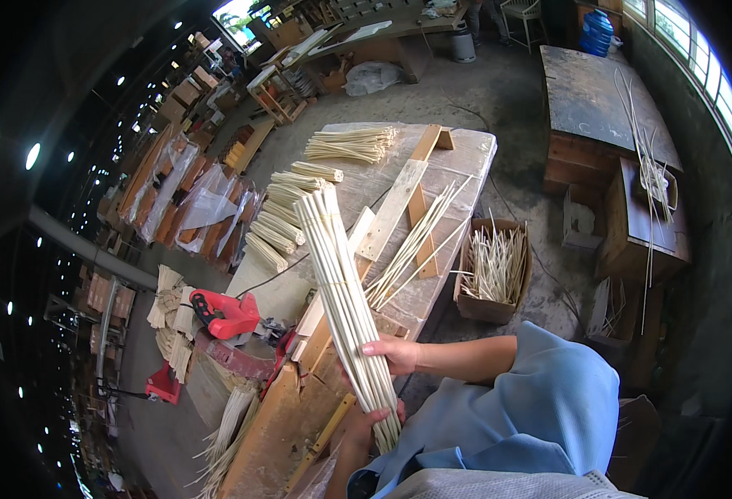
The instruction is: The person gathers bundles of thin bamboo sticks on a workbench, aligns them, and uses a red circular saw to cut them to uniform length. The cut pieces are collected and placed into a cardboard box.
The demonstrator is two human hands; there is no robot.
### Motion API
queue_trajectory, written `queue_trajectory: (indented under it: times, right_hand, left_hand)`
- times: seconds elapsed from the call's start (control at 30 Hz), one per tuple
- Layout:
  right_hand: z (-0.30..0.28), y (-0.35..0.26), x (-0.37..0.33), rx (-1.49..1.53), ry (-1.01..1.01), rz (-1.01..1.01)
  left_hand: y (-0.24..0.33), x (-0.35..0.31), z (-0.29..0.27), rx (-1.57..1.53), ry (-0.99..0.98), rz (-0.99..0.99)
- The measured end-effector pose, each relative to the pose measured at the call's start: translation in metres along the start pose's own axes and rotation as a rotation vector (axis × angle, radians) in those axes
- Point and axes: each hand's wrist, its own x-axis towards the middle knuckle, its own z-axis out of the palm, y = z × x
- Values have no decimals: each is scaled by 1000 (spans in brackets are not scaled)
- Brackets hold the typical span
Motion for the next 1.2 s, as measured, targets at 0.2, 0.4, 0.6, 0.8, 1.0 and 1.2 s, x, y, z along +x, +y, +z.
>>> queue_trajectory:
  times: [0.2, 0.4, 0.6, 0.8, 1.0, 1.2]
  right_hand:
    - [15, -126, 63, -269, 570, -232]
    - [27, -74, 44, -481, 709, -143]
    - [7, -19, 25, -411, 643, -29]
    - [6, -100, 67, -386, 858, -299]
    - [8, 24, 39, -495, 907, -106]
    - [-11, 4, 48, -311, 855, -258]
  left_hand:
    - [-8, 5, -14, 135, 127, -26]
    - [-13, -2, -17, 248, 268, 19]
    - [-5, 10, -30, 426, 407, 47]
    - [7, 9, -4, 1002, 745, 67]
    - [-4, 7, -2, 1001, 839, 109]
    - [-4, 11, -6, 1053, 952, 52]
